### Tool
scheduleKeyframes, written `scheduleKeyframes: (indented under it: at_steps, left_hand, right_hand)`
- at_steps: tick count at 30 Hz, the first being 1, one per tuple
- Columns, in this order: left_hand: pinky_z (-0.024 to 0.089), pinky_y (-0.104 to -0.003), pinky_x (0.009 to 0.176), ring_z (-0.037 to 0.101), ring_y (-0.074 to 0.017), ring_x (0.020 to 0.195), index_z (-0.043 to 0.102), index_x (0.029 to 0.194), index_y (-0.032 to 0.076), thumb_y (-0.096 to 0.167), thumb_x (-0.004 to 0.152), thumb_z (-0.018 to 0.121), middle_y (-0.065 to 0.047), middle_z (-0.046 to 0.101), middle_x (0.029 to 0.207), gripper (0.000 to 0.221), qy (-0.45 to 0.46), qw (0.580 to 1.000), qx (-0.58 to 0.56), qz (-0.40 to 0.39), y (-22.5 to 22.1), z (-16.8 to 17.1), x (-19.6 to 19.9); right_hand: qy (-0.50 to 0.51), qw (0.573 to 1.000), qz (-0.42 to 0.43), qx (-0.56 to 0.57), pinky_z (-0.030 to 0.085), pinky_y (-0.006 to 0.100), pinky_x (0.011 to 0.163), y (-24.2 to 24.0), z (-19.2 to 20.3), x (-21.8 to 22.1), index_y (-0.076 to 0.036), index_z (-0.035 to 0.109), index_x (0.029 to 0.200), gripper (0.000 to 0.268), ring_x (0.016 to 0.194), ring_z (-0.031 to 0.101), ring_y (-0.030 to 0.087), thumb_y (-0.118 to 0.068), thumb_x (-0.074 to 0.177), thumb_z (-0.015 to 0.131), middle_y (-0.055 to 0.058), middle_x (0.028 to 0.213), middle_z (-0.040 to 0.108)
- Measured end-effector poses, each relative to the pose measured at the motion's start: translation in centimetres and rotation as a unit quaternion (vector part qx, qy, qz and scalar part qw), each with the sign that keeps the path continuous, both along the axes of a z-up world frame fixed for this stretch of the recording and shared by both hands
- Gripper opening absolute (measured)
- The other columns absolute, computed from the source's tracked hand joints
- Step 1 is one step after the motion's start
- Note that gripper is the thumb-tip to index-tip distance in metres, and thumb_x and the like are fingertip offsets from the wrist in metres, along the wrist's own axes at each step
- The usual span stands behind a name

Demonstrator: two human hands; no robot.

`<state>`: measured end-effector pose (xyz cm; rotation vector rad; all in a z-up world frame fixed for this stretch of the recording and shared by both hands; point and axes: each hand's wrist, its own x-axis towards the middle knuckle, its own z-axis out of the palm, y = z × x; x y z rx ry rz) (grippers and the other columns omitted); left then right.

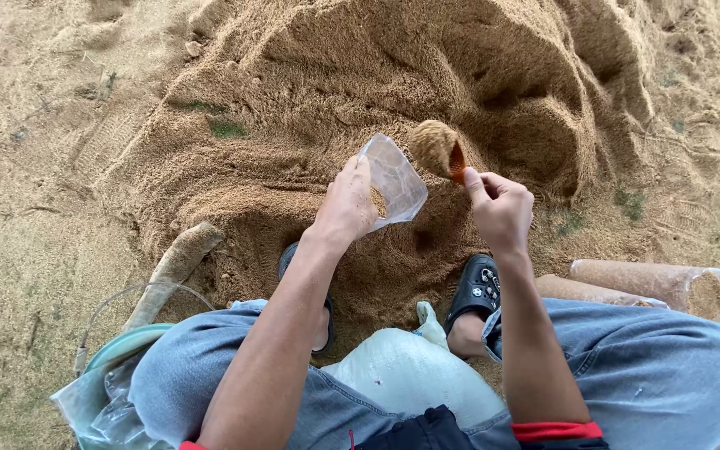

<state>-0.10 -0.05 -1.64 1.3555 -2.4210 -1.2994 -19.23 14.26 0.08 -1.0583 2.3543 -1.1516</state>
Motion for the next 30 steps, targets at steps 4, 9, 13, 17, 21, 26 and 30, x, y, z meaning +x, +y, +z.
scheduleKeyframes:
  at_steps: [4,9,13,17,21,26,30]
  left_hand:
    - [0.050,-0.061,0.109,0.057,-0.0534,0.125,0.041,0.149,-0.009,-0.011,0.071,0.054,-0.028,0.045,0.153,0.080,0.010,1.000,-0.006,0.003,0.5,0.3,0.5]
    - [0.048,-0.064,0.110,0.055,-0.0574,0.124,0.036,0.149,-0.012,-0.007,0.073,0.061,-0.032,0.040,0.154,0.080,0.032,0.999,0.009,0.011,0.0,-1.0,0.4]
    - [0.051,-0.062,0.108,0.056,-0.0565,0.124,0.036,0.149,-0.013,-0.012,0.071,0.056,-0.034,0.040,0.153,0.080,0.013,1.000,0.012,0.006,0.2,0.6,0.4]
    - [0.052,-0.061,0.107,0.054,-0.0547,0.127,0.034,0.151,-0.014,-0.014,0.071,0.056,-0.034,0.037,0.155,0.083,-0.001,1.000,0.021,-0.007,0.2,1.6,0.2]
    - [0.050,-0.061,0.107,0.053,-0.0551,0.128,0.032,0.152,-0.014,-0.014,0.071,0.058,-0.036,0.035,0.155,0.086,-0.004,1.000,0.028,-0.004,0.4,3.0,0.2]
    - [0.048,-0.061,0.110,0.050,-0.0546,0.132,0.031,0.152,-0.015,-0.015,0.072,0.059,-0.036,0.034,0.156,0.085,-0.010,1.000,0.020,-0.017,0.4,2.4,0.0]
    - [0.045,-0.061,0.113,0.049,-0.0526,0.134,0.031,0.152,-0.015,-0.012,0.073,0.058,-0.033,0.033,0.159,0.083,-0.009,0.999,0.025,-0.019,0.2,1.7,0.3]
  right_hand:
    - [0.156,0.983,0.085,-0.055,0.043,0.031,0.061,-0.4,-2.1,0.4,-0.015,0.082,0.106,0.016,0.056,0.059,0.017,-0.030,0.103,0.076,0.009,0.075,0.073]
    - [0.060,0.995,0.021,-0.078,0.045,0.052,0.095,-0.3,-6.1,0.0,0.001,0.057,0.145,0.041,0.098,0.059,0.032,0.005,0.105,0.049,0.021,0.105,0.063]
    - [0.001,0.998,-0.047,0.041,0.042,0.056,0.104,4.1,-19.5,-3.2,0.003,0.051,0.149,0.048,0.111,0.061,0.044,0.007,0.101,0.044,0.026,0.112,0.059]
    - [0.023,0.979,-0.058,0.194,0.049,0.046,0.088,8.6,-27.5,-2.1,0.004,0.056,0.145,0.059,0.094,0.063,0.039,0.017,0.087,0.052,0.024,0.104,0.061]
    - [-0.113,0.961,-0.016,0.252,0.053,0.037,0.080,11.4,-32.5,-1.0,-0.007,0.066,0.137,0.044,0.090,0.071,0.028,0.003,0.096,0.053,0.008,0.091,0.069]
    - [-0.103,0.927,-0.158,0.323,0.045,0.038,0.071,10.8,-29.7,-1.6,-0.025,0.067,0.123,0.027,0.084,0.064,0.027,-0.021,0.108,0.045,0.006,0.094,0.070]
    - [-0.074,0.899,-0.062,0.427,0.043,0.044,0.100,11.4,-31.3,-0.9,-0.043,0.067,0.123,0.029,0.122,0.063,0.032,-0.041,0.106,0.043,-0.002,0.117,0.073]
